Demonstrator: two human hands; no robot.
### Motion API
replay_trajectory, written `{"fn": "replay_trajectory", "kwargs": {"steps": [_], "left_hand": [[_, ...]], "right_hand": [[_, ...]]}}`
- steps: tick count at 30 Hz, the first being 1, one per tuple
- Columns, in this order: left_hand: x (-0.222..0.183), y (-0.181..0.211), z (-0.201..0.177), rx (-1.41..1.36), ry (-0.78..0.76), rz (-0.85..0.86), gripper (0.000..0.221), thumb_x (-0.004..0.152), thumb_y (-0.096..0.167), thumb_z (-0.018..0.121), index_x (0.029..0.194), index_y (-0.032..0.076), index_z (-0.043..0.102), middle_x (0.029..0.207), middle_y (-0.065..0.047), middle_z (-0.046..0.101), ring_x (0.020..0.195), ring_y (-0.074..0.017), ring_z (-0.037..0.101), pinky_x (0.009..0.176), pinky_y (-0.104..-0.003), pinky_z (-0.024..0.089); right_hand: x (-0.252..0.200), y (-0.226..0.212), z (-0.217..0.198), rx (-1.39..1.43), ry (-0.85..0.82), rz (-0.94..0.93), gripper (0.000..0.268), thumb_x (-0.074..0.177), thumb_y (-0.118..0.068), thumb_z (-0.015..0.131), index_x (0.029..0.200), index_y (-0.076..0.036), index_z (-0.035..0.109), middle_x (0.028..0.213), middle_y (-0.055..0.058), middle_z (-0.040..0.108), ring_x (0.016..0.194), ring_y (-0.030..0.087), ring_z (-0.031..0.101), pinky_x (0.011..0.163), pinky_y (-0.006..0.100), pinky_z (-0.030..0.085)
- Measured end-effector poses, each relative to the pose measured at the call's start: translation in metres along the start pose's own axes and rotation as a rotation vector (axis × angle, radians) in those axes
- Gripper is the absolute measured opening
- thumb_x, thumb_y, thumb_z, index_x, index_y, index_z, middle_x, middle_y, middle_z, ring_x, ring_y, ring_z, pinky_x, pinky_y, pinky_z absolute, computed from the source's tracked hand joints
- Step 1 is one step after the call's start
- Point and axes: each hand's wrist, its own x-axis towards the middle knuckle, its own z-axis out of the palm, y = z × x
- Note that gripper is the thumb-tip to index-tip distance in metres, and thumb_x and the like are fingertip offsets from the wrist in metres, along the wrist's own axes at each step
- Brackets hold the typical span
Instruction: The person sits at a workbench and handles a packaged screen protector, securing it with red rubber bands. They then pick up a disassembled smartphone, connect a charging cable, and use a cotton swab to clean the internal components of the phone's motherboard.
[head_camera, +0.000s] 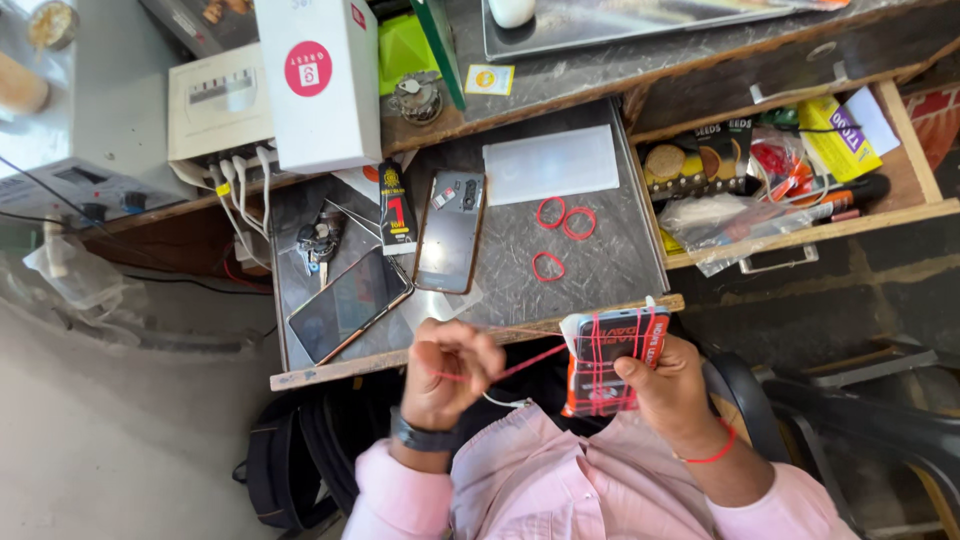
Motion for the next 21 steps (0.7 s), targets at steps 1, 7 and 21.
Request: {"fn": "replay_trajectory", "kwargs": {"steps": [1,7,21], "left_hand": [[0.001,-0.020,0.005,-0.150,0.167,0.170,0.057,0.076,0.050,0.077,0.108,0.003,0.077,0.108,-0.014,0.078,0.108,-0.0315,0.074,0.069,-0.030,0.058],[0.022,0.011,0.049,0.989,-0.249,0.230,0.072,0.080,0.054,0.081,0.121,-0.004,0.071,0.119,-0.020,0.075,0.120,-0.0330,0.072,0.129,-0.052,0.031],[0.045,0.032,0.113,1.668,-0.320,-0.161,0.035,0.077,0.019,0.077,0.107,0.005,0.066,0.084,-0.015,0.072,0.080,-0.0384,0.070,0.069,-0.046,0.054]], "right_hand": [[-0.002,0.003,0.001,-0.081,0.008,-0.070,0.028,0.096,-0.017,0.075,0.114,0.005,0.073,0.104,0.007,0.078,0.092,0.012,0.070,0.083,0.031,0.057],[0.036,-0.067,0.020,-0.912,-0.452,-0.554,0.025,0.086,-0.025,0.077,0.101,-0.006,0.071,0.097,0.009,0.076,0.084,0.024,0.074,0.072,0.034,0.057],[0.057,-0.078,0.030,-1.198,-0.791,0.411,0.034,0.086,-0.037,0.082,0.106,-0.010,0.078,0.081,0.014,0.076,0.071,0.026,0.073,0.067,0.034,0.056]]}}
